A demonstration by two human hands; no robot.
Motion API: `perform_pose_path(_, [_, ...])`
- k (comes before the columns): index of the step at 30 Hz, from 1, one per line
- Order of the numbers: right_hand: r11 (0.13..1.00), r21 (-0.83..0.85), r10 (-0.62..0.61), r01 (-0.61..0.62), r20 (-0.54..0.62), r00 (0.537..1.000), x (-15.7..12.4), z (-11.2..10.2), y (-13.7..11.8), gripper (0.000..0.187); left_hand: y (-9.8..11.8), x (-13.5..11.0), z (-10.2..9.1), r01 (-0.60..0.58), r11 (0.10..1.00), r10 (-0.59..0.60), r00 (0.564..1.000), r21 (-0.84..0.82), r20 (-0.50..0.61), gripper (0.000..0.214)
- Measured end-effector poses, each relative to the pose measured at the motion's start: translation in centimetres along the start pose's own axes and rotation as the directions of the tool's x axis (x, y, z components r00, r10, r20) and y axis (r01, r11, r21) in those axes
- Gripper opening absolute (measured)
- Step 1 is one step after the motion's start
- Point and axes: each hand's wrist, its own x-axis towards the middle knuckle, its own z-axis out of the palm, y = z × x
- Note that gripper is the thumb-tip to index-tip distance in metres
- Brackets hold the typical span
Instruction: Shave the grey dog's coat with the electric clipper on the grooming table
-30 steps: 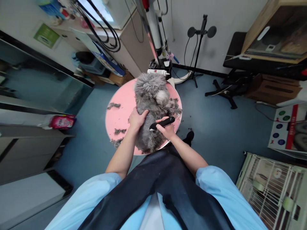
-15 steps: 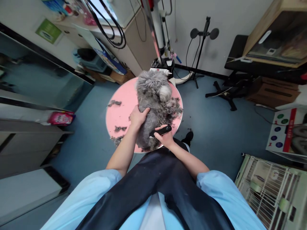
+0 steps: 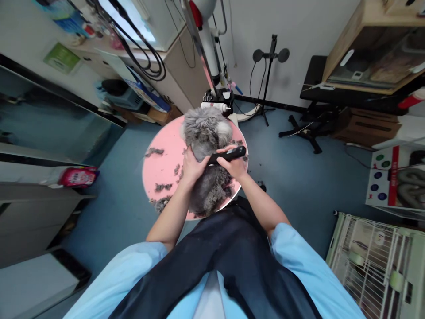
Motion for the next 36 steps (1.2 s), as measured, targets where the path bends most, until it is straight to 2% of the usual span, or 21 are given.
perform_pose_path(3, [0.999, -0.015, -0.04, 0.04, 0.028, 0.999, 0.8, 0.6, 0.2, 0.035, 0.0, 0.3, 0.2, 0.011, 1.0, -0.011, 1.0, -0.007, 0.011, 0.09])
perform_pose_path(10, [1.0, 0.019, 0.006, -0.008, 0.089, 0.996, -1.1, 0.6, 2.3, 0.033, -0.4, 0.5, -0.2, 0.034, 0.999, -0.035, 0.999, 0.008, 0.018, 0.087])
perform_pose_path(17, [0.999, -0.018, -0.024, 0.027, 0.164, 0.986, -2.5, 0.2, 0.7, 0.031, -0.7, 0.2, -0.3, 0.02, 1.0, -0.02, 1.0, 0.021, -0.007, 0.089])
perform_pose_path(21, [0.998, -0.024, -0.049, 0.052, 0.13, 0.99, -2.5, 0.5, 0.4, 0.031, -0.9, -0.1, -0.4, 0.005, 1.0, -0.005, 1.0, 0.014, 0.005, 0.089])
perform_pose_path(28, [1.0, -0.006, -0.012, 0.012, 0.093, 0.996, -2.7, 1.0, 2.4, 0.029, -1.9, 0.3, -0.2, -0.043, 0.999, 0.042, 0.999, 0.005, 0.015, 0.092])
perform_pose_path(33, [0.999, -0.014, -0.037, 0.039, 0.115, 0.993, -3.5, 0.8, 2.5, 0.028, -2.6, 0.6, -0.2, -0.065, 0.998, 0.065, 0.998, -0.007, 0.011, 0.091])
perform_pose_path(36, [0.999, -0.04, -0.004, 0.009, 0.115, 0.993, -4.1, 0.7, 2.7, 0.029, -2.8, 0.7, -0.3, -0.079, 0.997, 0.079, 0.997, -0.012, 0.0, 0.09])
